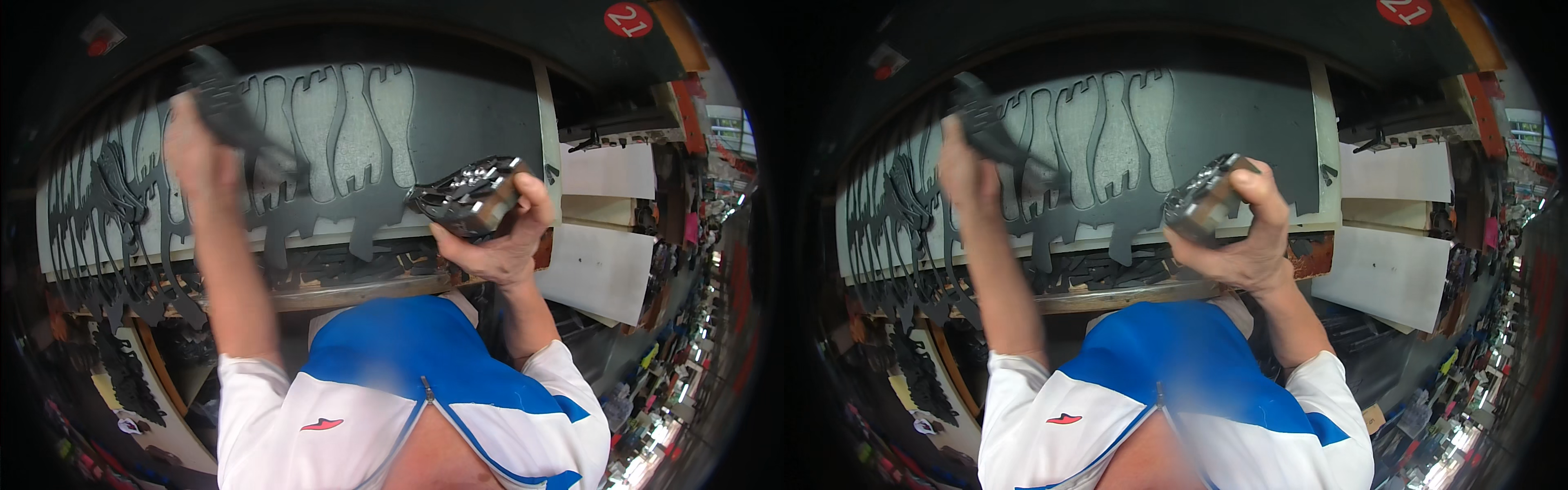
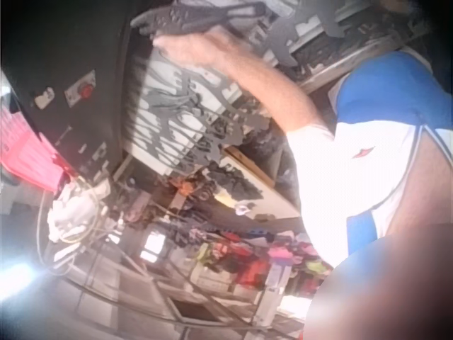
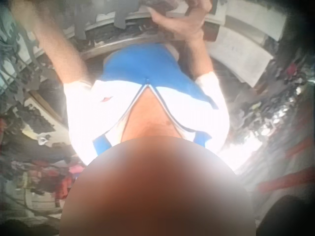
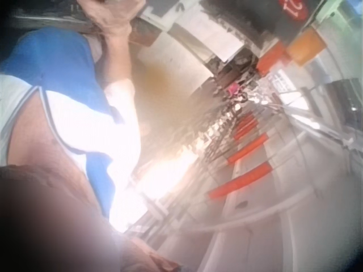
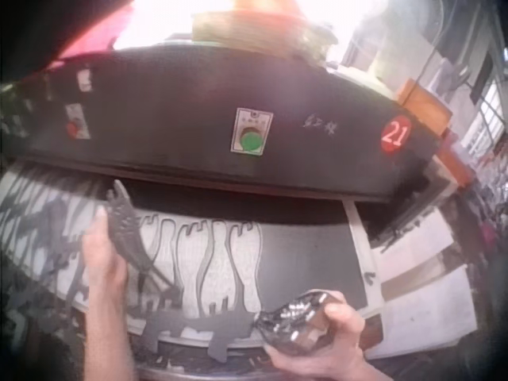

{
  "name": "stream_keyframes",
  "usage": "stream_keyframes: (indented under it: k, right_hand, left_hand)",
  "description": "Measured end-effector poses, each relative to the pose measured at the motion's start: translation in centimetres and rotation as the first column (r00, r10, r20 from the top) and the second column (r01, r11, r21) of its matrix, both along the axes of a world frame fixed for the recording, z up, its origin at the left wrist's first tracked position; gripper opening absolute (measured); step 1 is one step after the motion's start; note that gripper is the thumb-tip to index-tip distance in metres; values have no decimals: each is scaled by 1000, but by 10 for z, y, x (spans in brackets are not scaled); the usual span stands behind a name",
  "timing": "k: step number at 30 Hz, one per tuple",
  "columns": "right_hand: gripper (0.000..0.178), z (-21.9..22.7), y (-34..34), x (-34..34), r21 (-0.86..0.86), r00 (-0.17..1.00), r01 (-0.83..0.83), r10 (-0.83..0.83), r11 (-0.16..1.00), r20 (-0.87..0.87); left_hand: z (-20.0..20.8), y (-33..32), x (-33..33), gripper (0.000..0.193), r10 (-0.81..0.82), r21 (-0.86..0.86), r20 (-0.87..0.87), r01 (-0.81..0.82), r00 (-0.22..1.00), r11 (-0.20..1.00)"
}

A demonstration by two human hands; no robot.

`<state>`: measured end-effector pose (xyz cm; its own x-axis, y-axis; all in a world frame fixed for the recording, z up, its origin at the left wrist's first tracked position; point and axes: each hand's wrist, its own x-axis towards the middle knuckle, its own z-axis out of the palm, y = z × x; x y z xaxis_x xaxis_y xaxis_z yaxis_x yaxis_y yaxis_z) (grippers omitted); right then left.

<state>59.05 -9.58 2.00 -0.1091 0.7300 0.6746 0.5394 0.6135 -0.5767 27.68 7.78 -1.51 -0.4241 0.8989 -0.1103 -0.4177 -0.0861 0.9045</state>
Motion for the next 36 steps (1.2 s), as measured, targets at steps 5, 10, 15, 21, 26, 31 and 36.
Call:
stream_keyframes:
  k: [5,10,15,21,26,31,36]
  right_hand:
    - [114,43,11,32,-206,996,-67,54,976,-68]
    - [69,34,63,69,-135,719,-153,204,979,665]
    - [52,-12,91,80,-185,587,-212,276,960,761]
    - [66,-54,40,58,-583,930,366,-310,725,198]
    - [57,-84,26,48,-305,950,289,-234,907,206]
    - [53,-85,30,52,-296,962,209,-142,932,232]
    - [53,-81,30,48,-348,947,230,-127,909,294]
  left_hand:
    - [-23,49,-202,40,146,1,-812,-249,565,968]
    - [-17,15,-148,40,246,200,-851,-148,464,969]
    - [-22,-50,34,43,-353,-59,-772,493,528,868]
    - [-33,-97,125,76,-366,-141,-928,848,67,511]
    - [-45,-109,137,73,-193,-27,-976,816,104,577]
    - [-56,-111,136,78,-245,-15,-956,810,160,587]
    - [-55,-114,135,75,-254,-11,-951,801,177,599]
